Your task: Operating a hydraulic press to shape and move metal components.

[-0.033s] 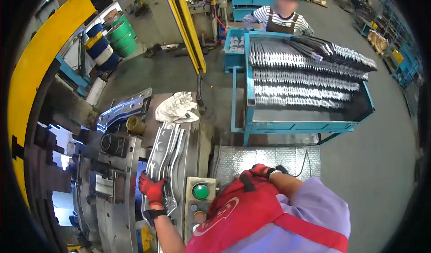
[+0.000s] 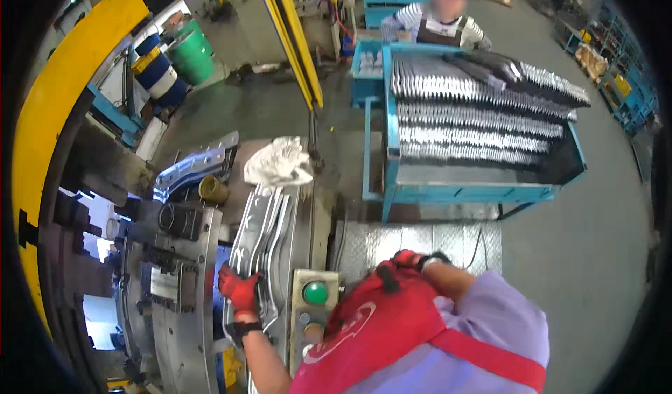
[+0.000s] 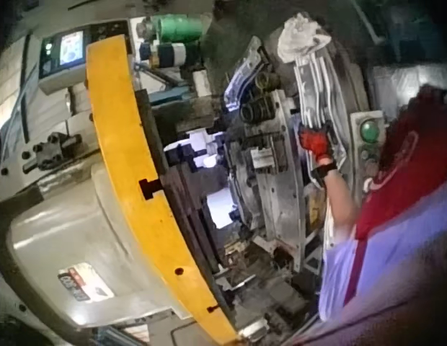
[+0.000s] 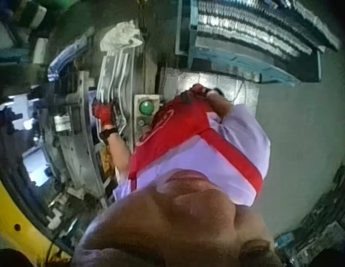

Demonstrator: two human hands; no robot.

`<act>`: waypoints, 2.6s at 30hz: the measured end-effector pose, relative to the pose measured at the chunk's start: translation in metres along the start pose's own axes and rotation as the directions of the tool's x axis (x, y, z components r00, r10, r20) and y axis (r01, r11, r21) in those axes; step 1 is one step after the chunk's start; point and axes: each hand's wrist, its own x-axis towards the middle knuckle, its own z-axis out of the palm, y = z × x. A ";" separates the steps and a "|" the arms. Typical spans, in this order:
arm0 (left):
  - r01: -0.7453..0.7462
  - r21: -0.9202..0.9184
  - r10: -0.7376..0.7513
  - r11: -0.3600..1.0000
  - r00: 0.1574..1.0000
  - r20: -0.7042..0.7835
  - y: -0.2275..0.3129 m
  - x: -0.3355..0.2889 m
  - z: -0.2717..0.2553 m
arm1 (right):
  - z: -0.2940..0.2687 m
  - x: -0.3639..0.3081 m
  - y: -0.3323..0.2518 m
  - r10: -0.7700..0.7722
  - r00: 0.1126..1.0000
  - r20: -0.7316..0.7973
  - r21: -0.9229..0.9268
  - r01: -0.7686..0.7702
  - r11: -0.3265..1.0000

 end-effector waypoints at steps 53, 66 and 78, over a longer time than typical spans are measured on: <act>-0.417 -0.282 0.451 0.864 0.890 0.066 0.113 -0.106 -0.126 | -0.127 0.015 -0.338 -0.720 0.686 0.106 -0.751 0.529 0.394; 0.122 -0.389 -0.047 0.913 0.979 0.199 -0.002 -0.168 -0.130 | -0.152 0.019 -0.317 -0.714 0.684 0.147 -0.478 0.681 0.554; 0.378 -0.911 -0.273 0.167 0.905 0.326 0.012 -0.204 -0.157 | -0.144 0.052 -0.368 -0.749 0.499 0.436 -0.426 0.848 0.316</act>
